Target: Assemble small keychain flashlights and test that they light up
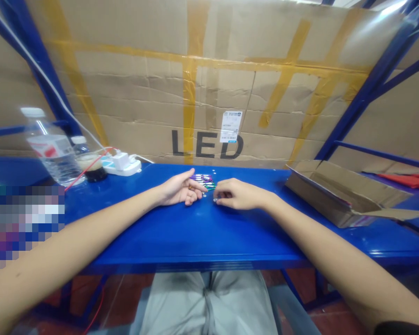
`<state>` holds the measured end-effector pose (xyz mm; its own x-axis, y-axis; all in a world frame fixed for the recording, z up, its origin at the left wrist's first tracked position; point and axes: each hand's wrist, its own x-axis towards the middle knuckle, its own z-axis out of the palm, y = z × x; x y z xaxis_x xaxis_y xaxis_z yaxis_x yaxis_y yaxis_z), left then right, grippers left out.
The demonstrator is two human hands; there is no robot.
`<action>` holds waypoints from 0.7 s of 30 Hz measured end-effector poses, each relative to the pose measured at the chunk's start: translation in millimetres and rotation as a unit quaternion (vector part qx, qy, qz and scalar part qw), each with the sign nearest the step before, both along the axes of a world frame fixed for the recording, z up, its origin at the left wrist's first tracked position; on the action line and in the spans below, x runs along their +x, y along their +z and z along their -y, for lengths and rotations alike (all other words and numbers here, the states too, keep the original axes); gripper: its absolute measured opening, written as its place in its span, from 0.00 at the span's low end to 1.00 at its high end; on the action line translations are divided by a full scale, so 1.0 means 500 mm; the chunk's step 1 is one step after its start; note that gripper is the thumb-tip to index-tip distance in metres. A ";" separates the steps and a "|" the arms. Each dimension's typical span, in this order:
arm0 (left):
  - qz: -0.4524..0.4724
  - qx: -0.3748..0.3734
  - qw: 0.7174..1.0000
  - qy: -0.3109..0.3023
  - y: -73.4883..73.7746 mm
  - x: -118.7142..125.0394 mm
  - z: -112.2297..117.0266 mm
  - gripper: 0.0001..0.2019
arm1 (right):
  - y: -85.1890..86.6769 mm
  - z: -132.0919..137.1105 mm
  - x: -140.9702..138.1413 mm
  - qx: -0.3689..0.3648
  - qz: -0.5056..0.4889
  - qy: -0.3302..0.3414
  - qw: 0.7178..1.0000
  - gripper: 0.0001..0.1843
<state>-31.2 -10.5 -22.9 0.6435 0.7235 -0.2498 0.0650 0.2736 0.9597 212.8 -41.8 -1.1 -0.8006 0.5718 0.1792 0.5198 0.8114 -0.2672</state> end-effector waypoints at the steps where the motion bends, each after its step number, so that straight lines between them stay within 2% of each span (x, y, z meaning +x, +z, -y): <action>1: -0.014 0.000 1.000 0.000 0.000 0.003 0.001 0.37 | 0.000 -0.001 0.001 -0.001 -0.005 0.000 1.000 0.05; 7: -0.064 0.019 0.998 0.022 0.000 0.014 0.003 0.33 | -0.006 -0.003 -0.003 -0.007 -0.011 0.005 1.000 0.05; 10: -0.125 0.095 0.987 0.038 0.002 0.022 0.007 0.24 | -0.007 -0.002 -0.004 -0.009 -0.014 0.001 1.000 0.05; 14: -0.198 0.201 0.959 0.027 0.009 0.031 0.019 0.13 | -0.004 -0.001 -0.003 -0.012 -0.019 -0.003 1.000 0.05; 21: -0.233 0.239 0.943 0.002 0.012 0.019 0.025 0.10 | -0.002 0.000 -0.002 -0.016 -0.023 -0.002 1.000 0.05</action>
